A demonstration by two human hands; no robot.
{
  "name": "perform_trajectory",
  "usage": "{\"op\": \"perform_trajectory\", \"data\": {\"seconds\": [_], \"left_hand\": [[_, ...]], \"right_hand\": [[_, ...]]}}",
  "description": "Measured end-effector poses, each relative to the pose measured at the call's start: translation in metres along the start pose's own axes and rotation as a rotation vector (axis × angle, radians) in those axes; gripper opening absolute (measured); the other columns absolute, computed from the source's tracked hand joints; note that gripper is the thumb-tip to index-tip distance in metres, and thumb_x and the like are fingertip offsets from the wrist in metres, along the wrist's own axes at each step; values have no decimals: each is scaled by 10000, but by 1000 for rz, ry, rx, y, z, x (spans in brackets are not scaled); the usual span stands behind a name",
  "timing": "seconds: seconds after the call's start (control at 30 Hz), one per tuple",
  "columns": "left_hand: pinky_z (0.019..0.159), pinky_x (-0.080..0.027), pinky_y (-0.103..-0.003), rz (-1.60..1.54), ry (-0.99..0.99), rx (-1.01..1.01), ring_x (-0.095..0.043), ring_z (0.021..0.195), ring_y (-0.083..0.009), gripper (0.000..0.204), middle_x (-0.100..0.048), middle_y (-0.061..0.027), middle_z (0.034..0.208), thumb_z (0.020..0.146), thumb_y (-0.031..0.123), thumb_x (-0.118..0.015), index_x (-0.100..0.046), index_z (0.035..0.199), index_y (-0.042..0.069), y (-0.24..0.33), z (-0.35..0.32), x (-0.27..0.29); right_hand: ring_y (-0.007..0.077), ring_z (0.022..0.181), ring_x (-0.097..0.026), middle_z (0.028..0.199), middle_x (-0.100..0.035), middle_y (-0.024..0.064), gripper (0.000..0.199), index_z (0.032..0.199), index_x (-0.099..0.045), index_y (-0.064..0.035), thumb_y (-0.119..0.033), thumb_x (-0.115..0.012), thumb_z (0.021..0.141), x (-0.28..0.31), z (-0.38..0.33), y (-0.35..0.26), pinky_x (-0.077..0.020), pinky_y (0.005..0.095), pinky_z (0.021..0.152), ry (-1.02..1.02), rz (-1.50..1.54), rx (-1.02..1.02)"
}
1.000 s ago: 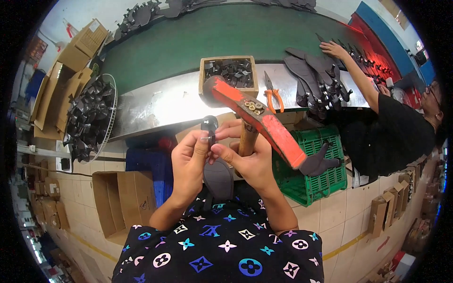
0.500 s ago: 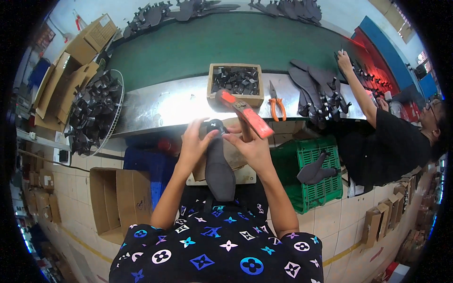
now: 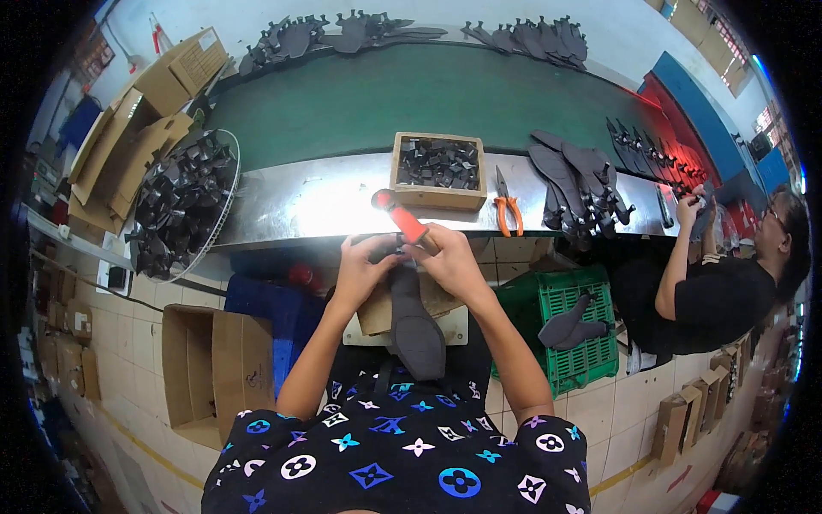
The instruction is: Assembling shoe components by nailing and hammering parts together on a workbench.
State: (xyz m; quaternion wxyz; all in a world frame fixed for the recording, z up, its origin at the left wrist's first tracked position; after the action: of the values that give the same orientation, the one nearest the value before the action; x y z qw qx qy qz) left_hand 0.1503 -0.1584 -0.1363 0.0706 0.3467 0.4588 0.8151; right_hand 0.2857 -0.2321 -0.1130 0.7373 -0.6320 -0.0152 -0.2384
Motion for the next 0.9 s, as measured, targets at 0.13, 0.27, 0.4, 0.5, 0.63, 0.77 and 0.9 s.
{"op": "perform_trajectory", "data": {"seconds": [0.13,0.27,0.4,0.5,0.63,0.77,0.9], "left_hand": [[1077,-263,-485,35,-1,-23,-672,956,-233,293,-734,-88,1029,817,276,-761,-729,1040,89,-4,1,-1],[972,-421,-381,-87,-53,-20,-670,971,-274,295,-726,-126,1042,802,194,-772,-720,1052,46,-6,6,-1],[816,-528,-323,-229,-105,-42,-693,900,-189,296,-737,-121,1012,810,103,-750,-718,1091,15,-3,11,0],[778,-543,-294,-278,-150,14,-690,865,-156,288,-742,-93,987,822,69,-742,-723,1100,-1,-6,12,-3],[717,-558,-265,-432,-162,77,-680,825,-133,270,-735,-81,976,823,28,-735,-726,1089,-19,-18,9,-11],[822,-546,-297,-388,-185,155,-696,922,-167,289,-743,-131,1062,788,47,-750,-750,1076,34,-20,13,-8],[794,-548,-281,-389,-182,196,-694,912,-159,237,-740,-135,1071,799,43,-744,-764,1035,41,-20,4,-3]], "right_hand": [[301,861,-654,951,-670,140,206,1028,-679,12,-56,-706,836,-4,0,-27,-502,352,771,-39,-96,134],[305,847,-650,952,-669,146,192,1022,-670,17,-62,-698,849,-3,-7,-37,-503,351,760,4,-237,225],[246,741,-613,873,-644,144,225,1081,-644,4,-81,-694,879,4,-18,-41,-488,328,710,108,-108,30],[222,688,-582,816,-615,145,265,1176,-587,15,-77,-636,933,16,-46,-58,-475,322,662,107,-97,-116],[308,703,-628,847,-631,193,283,1229,-543,33,-102,-557,981,22,-85,-102,-494,373,661,197,-294,38],[436,818,-660,960,-657,246,282,1202,-545,43,-27,-592,933,13,-78,-73,-521,446,688,98,-312,-65],[397,844,-685,1024,-667,214,307,1221,-560,47,0,-590,919,28,-91,-145,-546,422,740,263,-403,245]]}}
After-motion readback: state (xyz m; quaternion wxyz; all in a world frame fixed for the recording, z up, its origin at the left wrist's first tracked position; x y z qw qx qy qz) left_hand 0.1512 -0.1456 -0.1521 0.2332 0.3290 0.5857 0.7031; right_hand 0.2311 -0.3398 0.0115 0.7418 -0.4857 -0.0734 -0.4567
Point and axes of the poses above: each hand's wrist, its own z-axis towards the middle knuckle, its own x-axis out of the back of the hand, y = z × x, the point moved 10 cm from there along z, towards the middle knuckle
